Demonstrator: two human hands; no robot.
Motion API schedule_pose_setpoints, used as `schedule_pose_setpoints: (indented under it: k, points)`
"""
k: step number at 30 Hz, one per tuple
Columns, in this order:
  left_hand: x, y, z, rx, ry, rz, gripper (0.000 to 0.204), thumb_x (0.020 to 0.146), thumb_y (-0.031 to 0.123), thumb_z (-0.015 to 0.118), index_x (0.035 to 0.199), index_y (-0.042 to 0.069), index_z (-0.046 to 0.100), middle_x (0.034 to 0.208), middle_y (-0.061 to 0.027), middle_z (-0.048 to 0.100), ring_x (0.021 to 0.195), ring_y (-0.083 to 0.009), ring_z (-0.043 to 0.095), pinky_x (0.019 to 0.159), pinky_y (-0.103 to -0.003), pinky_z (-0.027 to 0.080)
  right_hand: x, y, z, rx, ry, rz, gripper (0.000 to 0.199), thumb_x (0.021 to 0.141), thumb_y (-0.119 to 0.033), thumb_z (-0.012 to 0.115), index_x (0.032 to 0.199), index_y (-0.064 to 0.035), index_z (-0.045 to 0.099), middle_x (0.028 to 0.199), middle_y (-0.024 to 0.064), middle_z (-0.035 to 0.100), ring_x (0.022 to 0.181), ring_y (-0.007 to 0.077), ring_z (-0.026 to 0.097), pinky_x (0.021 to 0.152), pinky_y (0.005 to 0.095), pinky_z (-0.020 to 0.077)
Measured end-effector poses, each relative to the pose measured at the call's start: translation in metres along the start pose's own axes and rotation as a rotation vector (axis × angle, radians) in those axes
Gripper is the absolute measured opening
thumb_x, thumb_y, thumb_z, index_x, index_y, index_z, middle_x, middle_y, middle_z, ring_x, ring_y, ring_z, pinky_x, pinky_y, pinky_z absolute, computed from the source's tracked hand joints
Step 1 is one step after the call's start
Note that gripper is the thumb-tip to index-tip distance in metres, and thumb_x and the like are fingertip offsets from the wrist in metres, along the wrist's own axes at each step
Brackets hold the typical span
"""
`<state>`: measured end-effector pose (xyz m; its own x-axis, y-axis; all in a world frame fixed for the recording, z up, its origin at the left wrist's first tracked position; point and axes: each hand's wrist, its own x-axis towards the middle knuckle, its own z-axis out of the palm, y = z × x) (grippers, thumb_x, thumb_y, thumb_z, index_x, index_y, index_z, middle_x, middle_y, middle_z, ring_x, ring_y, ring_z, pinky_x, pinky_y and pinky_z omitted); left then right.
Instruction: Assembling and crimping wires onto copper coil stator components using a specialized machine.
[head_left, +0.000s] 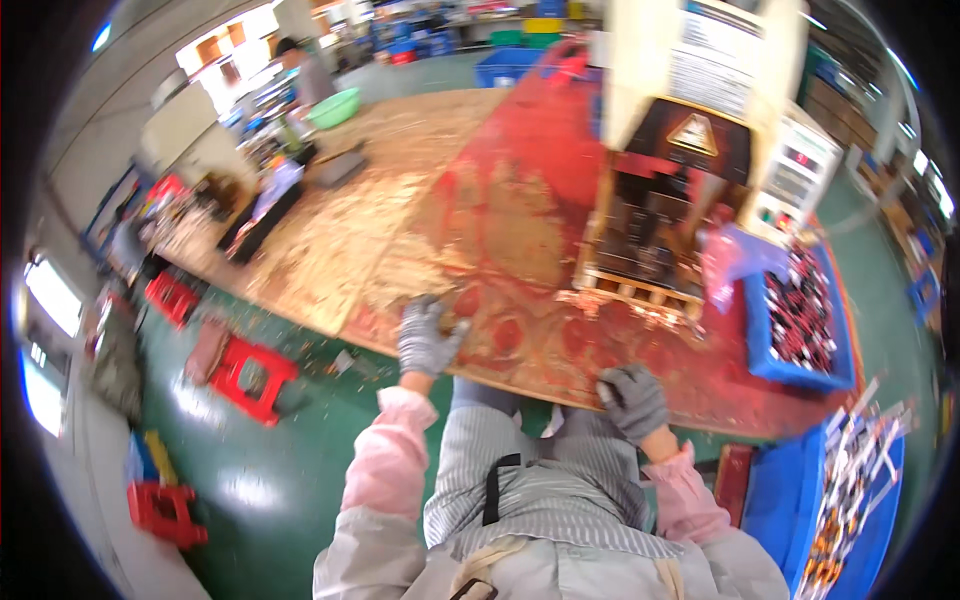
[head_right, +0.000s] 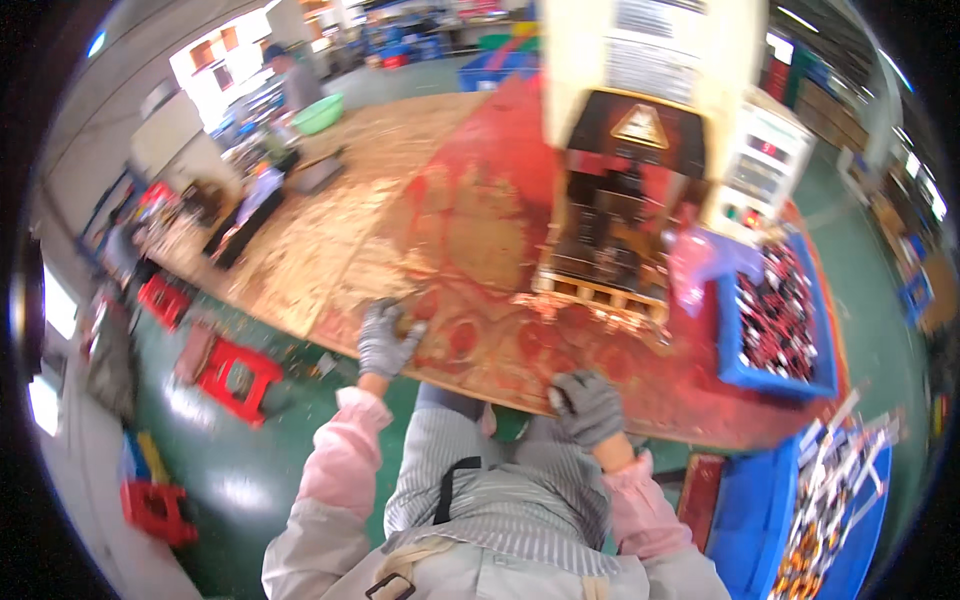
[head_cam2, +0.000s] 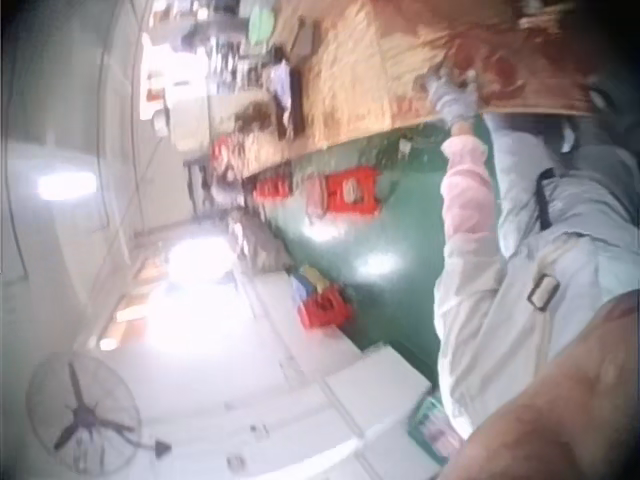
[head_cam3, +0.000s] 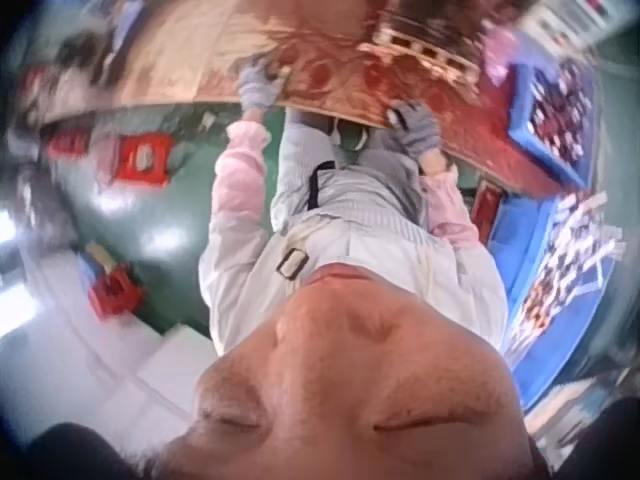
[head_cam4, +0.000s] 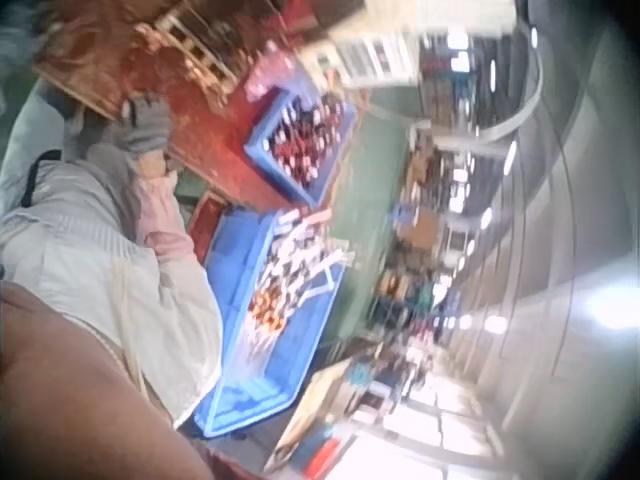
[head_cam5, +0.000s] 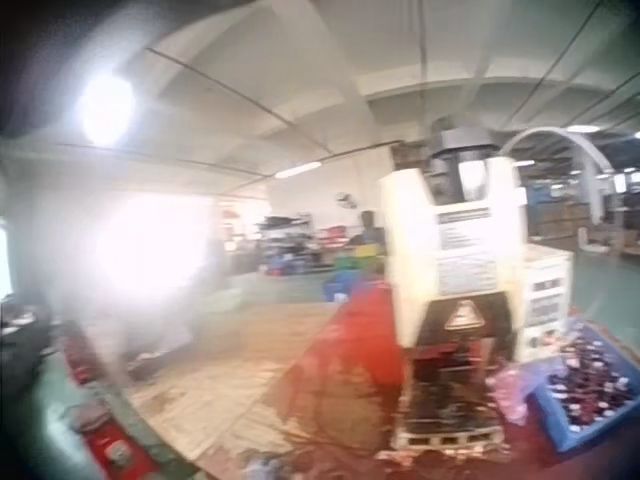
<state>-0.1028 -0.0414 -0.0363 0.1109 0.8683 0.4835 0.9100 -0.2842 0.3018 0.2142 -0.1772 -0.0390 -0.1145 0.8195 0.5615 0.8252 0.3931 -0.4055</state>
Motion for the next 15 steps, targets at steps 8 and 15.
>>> schedule_pose_setpoints:
  k: [8, 15]
  points:
    - [0.002, -0.005, -0.004, -0.061, -0.026, -0.008, 0.046, 0.072, 0.039, 0.062, 0.1, 0.003, 0.057, 0.11, -0.02, 0.051, 0.109, -0.0359, 0.043, 0.095, -0.041, 0.034, -0.008, -0.024, 0.011, 0.125, -0.016, 0.119, 0.017, 0.074, -0.021, 0.062, 0.084, -0.0083, 0.059, 0.073, 0.011, 0.055, 0.068, 0.0285, 0.055, 0.059, 0.0354, 0.044]
    - [0.011, -0.026, -0.01, -0.298, -0.082, 0.115, 0.038, 0.069, 0.029, 0.061, 0.098, 0.005, 0.056, 0.107, -0.017, 0.051, 0.107, -0.0364, 0.044, 0.095, -0.046, 0.033, 0.069, -0.095, 0.075, 0.439, -0.14, 0.272, 0.013, 0.074, -0.017, 0.061, 0.079, -0.0048, 0.06, 0.07, 0.0092, 0.057, 0.064, 0.0231, 0.056, 0.06, 0.0319, 0.0446]
